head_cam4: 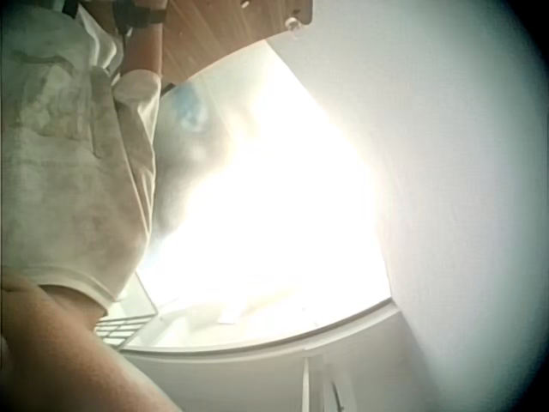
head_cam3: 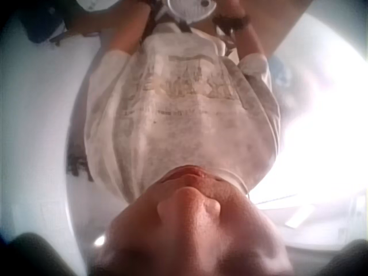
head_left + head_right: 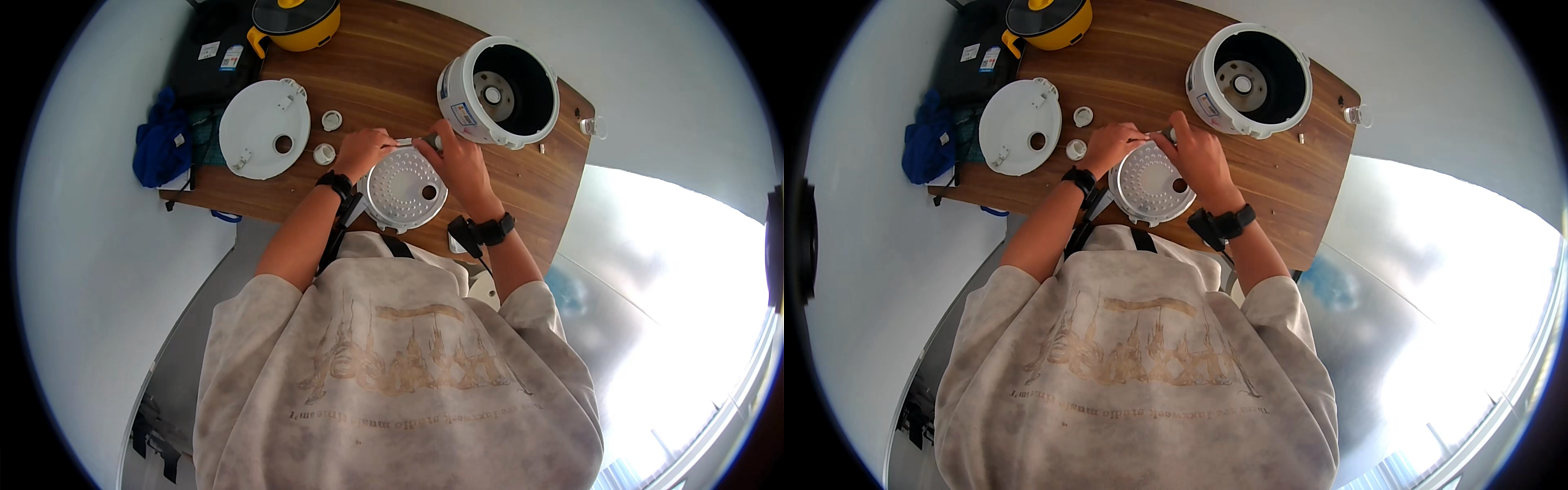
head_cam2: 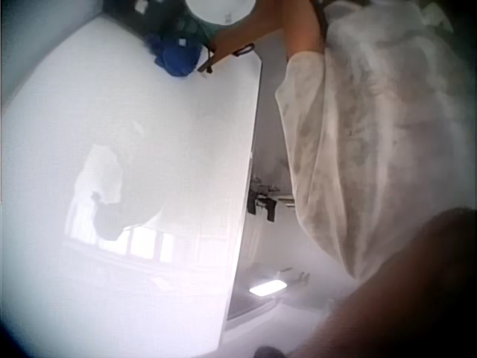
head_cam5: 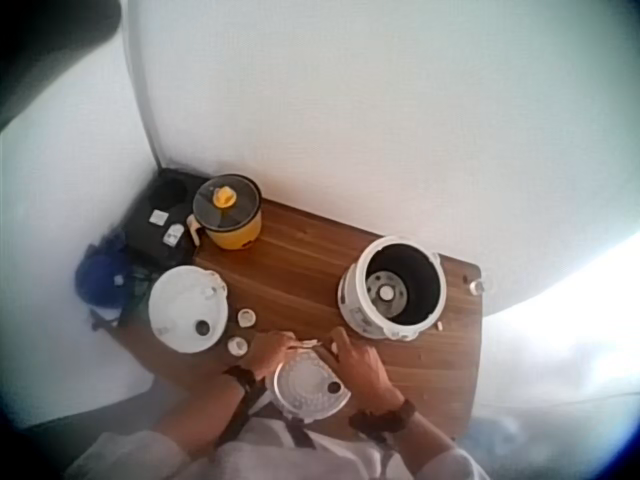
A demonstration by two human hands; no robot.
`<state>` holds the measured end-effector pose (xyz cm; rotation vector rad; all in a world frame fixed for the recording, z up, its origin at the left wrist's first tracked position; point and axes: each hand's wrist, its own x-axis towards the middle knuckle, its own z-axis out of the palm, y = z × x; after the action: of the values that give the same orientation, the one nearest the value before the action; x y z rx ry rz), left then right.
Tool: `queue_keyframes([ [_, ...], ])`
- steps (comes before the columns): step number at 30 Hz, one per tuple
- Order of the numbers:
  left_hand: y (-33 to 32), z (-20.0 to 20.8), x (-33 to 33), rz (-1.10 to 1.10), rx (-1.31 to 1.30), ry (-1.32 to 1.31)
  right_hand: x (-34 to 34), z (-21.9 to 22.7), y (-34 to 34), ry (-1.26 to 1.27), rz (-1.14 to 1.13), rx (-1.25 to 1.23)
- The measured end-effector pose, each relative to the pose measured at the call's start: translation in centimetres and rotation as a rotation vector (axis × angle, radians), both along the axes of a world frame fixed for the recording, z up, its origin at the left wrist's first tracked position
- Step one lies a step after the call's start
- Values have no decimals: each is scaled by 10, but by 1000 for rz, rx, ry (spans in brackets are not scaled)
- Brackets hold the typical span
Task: The person assembles a white plastic appliance lid by inserting a rubber gasket into a circular frame and then attaching a perforated inner plate using a screwdriver. The person tightens screws to secure the components together on a wooden table.
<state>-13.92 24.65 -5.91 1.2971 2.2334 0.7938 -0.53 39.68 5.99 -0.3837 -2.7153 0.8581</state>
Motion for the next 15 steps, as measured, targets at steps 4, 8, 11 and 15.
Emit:
queue_keyframes([
  [4, 1, 2, 2, 5, 6, 26, -1, 2, -2, 0, 25, 11],
  [8, 1, 3, 3, 15, -6, 28, -1, 1, -2, 4, 44, 22],
  [11, 1, 1, 3, 9, -8, 21, 0, 14, -1, -96, 56, 31],
  [15, 1, 1, 2, 2, -2, -6, 2, 22, -3, -118, 56, -68],
])
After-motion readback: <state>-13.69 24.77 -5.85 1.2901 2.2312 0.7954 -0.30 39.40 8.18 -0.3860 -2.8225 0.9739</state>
